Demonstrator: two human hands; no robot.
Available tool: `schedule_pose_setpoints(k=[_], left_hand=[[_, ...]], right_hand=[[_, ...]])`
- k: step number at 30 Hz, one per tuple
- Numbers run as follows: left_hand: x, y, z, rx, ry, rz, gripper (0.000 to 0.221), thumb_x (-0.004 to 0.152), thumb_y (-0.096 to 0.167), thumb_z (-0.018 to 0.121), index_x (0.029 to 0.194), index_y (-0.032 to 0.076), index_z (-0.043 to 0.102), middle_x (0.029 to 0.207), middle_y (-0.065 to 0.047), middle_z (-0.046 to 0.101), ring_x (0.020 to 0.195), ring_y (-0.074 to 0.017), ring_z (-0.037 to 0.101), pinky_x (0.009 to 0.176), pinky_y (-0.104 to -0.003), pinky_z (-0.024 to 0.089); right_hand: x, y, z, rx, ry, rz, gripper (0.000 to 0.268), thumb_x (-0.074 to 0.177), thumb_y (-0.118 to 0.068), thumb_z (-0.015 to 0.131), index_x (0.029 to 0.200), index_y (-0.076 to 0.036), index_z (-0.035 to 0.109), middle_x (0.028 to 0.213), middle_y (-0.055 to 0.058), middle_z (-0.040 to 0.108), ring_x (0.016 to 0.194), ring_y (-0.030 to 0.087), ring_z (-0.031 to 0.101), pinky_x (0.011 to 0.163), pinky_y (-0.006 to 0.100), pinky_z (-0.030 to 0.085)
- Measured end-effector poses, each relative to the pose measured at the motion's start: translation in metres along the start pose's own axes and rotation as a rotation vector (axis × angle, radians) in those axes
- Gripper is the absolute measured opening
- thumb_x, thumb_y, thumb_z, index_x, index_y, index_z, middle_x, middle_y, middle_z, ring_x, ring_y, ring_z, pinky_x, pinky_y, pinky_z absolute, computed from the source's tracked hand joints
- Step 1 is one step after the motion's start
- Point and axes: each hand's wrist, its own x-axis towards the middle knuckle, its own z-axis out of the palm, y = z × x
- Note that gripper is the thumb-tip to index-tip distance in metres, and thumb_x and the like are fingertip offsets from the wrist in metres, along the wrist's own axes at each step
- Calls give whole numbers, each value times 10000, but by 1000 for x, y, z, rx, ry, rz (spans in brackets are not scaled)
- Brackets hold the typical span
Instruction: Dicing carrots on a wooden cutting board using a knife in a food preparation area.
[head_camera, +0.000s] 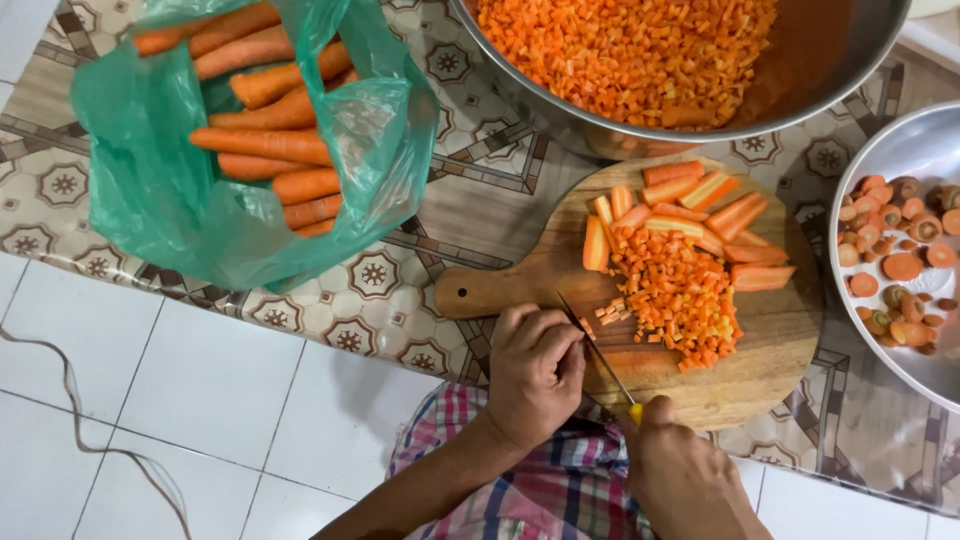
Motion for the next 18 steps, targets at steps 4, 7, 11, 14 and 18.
schedule_pose_setpoints(k=[4,7,11,14,18], left_hand=[[-3,-1,3,26,13,9,155,780,-28,728,905,41,665,964,-60,634,978,-257,562,882,-364,503],[-5,1,5,12,9,-15,124,812,-17,717,903,47,663,980,-51,606,976,-248,542,863,-360,485],[-10,-2,9,-12,26,-57,167,806,-17,737,944,71,702,944,-11,649,991,-236,548,860,-347,489],[-12,-5,11,-27,37,-87,170,781,-24,750,912,79,719,897,9,668,981,-221,549,855,-334,486],[-12,-4,11,-45,45,-108,125,790,-6,751,873,79,711,874,15,676,956,-209,566,835,-323,494]], right_hand=[[-5,12,2,76,15,8,411,1032,-475,452,870,-102,517,623,176,728,561,344,778,544,485,628],[-8,27,5,112,-136,95,489,980,-615,447,953,-130,507,582,87,762,543,257,797,560,399,636],[-10,28,13,161,-115,78,437,975,-548,498,940,-112,487,665,152,777,678,320,816,626,451,620],[-11,23,10,172,-96,37,379,992,-490,483,966,-112,469,689,157,780,681,333,815,632,479,622],[-10,20,10,145,-88,15,399,998,-502,486,908,-113,501,669,147,770,636,302,816,620,454,636]])
